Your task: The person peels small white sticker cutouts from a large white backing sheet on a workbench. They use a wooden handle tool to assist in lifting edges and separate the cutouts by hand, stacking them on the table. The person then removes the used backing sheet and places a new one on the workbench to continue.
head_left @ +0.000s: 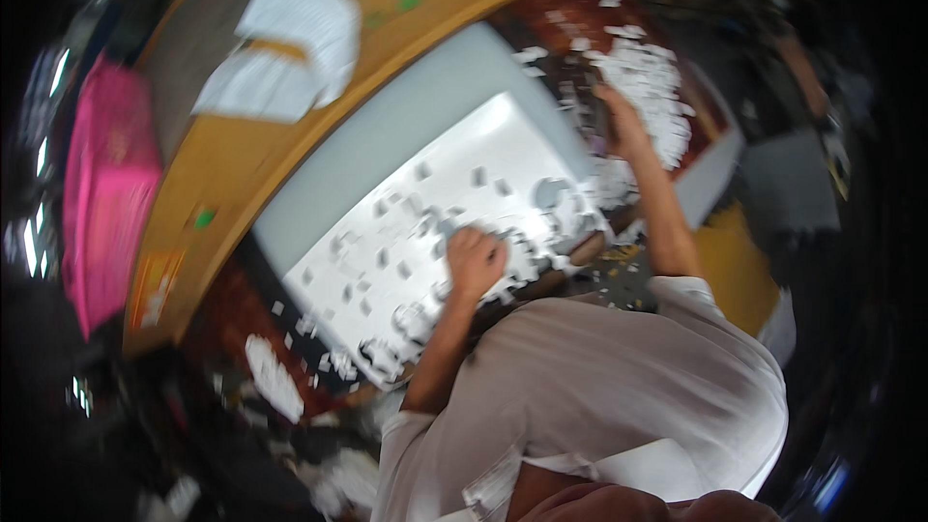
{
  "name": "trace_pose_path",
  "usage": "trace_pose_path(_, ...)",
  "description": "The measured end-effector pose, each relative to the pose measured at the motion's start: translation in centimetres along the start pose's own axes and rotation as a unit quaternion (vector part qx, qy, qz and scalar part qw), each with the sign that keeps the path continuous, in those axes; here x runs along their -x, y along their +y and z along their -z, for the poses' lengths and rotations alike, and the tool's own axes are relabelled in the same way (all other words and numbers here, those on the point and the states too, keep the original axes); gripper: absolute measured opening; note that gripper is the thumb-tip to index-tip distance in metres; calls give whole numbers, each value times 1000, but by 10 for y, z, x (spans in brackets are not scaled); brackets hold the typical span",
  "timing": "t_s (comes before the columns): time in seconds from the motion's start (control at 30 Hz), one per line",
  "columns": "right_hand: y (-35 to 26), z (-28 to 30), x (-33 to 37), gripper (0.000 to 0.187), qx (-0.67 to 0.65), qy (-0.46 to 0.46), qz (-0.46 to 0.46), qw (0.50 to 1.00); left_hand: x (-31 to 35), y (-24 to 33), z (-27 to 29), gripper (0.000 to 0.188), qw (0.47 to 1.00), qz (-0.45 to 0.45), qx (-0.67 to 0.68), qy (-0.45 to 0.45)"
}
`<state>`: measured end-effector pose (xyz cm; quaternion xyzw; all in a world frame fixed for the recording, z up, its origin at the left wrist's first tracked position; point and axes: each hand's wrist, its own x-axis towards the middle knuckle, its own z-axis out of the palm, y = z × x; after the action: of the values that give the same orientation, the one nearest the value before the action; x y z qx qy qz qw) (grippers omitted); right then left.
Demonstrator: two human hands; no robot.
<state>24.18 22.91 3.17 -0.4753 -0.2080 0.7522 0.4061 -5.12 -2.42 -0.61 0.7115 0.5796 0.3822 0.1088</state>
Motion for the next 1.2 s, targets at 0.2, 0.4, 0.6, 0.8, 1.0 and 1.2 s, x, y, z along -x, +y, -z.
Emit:
trace_pose_path(0.2,46,-7,-16,60,492,114,305,807,-10,0,15,15,997,55,-14,-50)
trace_pose_path(0.4,50,-41,20,46,700,117,471,524,-13,21,15,11,997,78,-12,-18)
trace_pose_path(0.6,77,-78,90,43,698,-122,208,674,-16,43,14,13,943,259,192,-79)
trace_pose_path(0.8,126,-94,129,52,674,-46,126,727,10,49,55,21,874,384,263,-142)
trace_pose_path(1.0,112,-123,136,37,761,-72,118,633,64,23,120,11,869,411,275,30)
trace_pose_path(1.2,166,-204,116,28,552,-267,245,751,125,-61,199,23,831,470,128,269)
